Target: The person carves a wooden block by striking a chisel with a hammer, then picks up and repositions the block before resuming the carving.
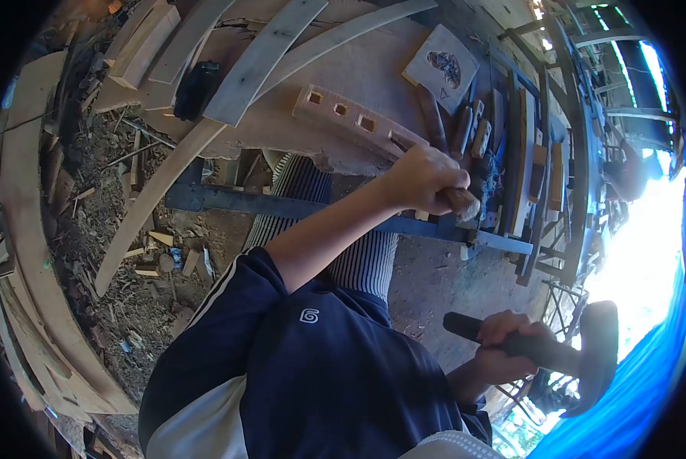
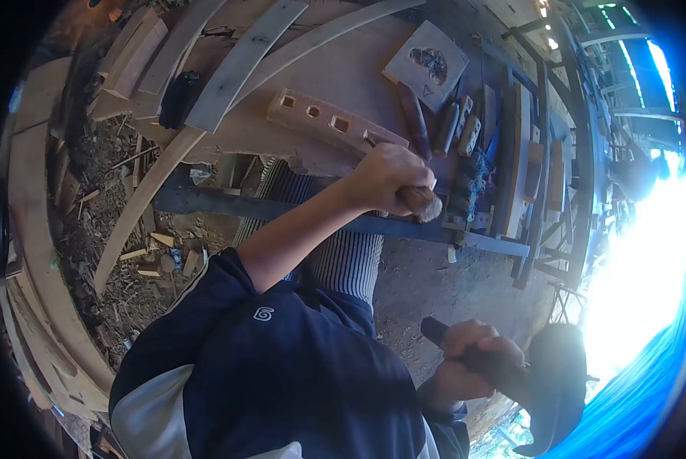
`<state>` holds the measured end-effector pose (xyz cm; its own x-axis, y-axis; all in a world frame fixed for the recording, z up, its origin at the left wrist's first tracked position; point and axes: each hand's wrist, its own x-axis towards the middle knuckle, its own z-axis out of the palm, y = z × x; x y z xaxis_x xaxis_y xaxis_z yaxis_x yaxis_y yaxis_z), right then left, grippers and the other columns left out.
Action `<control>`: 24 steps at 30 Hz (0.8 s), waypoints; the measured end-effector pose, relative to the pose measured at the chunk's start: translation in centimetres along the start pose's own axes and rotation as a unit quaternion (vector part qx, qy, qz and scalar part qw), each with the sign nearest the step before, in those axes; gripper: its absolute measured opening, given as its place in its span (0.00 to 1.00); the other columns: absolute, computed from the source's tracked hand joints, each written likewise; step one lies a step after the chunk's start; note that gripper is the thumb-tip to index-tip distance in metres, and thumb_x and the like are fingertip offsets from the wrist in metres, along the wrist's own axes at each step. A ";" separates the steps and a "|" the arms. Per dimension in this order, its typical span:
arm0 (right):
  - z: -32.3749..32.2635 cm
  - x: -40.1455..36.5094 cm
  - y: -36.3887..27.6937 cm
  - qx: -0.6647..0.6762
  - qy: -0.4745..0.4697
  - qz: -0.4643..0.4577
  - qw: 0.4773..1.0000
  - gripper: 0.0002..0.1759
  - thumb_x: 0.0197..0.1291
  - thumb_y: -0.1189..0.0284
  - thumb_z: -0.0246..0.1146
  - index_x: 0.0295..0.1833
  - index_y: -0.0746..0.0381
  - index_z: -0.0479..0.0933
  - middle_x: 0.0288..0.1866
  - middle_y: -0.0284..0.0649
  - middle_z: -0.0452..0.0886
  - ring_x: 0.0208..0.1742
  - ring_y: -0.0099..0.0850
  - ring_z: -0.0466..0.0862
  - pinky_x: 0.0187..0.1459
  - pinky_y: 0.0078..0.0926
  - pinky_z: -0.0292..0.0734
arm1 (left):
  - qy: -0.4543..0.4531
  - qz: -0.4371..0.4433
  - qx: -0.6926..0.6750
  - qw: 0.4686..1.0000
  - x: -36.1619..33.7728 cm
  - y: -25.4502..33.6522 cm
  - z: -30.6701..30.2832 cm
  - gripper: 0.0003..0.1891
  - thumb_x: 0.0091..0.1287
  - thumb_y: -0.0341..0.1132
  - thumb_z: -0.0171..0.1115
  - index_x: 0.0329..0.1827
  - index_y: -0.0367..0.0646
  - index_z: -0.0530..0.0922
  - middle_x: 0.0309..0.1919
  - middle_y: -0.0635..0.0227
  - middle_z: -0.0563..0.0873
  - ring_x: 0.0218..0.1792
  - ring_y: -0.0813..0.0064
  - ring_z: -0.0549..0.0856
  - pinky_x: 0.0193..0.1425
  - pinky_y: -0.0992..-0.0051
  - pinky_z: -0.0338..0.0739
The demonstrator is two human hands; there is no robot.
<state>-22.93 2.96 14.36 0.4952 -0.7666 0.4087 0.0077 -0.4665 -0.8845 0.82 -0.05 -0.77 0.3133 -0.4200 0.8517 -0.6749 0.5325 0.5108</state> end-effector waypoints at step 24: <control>-0.7 0.0 2.8 0.043 0.061 0.107 0.991 0.35 0.63 0.35 0.49 0.44 0.60 0.65 0.17 0.34 0.65 0.11 0.22 0.64 0.12 0.18 0.61 | 0.150 -0.239 -0.184 0.942 2.7 -1.5 -9.5 0.07 0.64 0.22 0.58 0.29 0.40 0.72 0.16 0.72 0.74 0.16 0.82 0.72 0.19 0.79 0.64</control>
<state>-23.54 1.35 12.08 0.3841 -0.8944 0.2291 -0.0092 -0.2519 -0.9677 9.01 5.00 1.86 0.7341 -0.4790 0.4814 -0.1501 0.5769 0.8029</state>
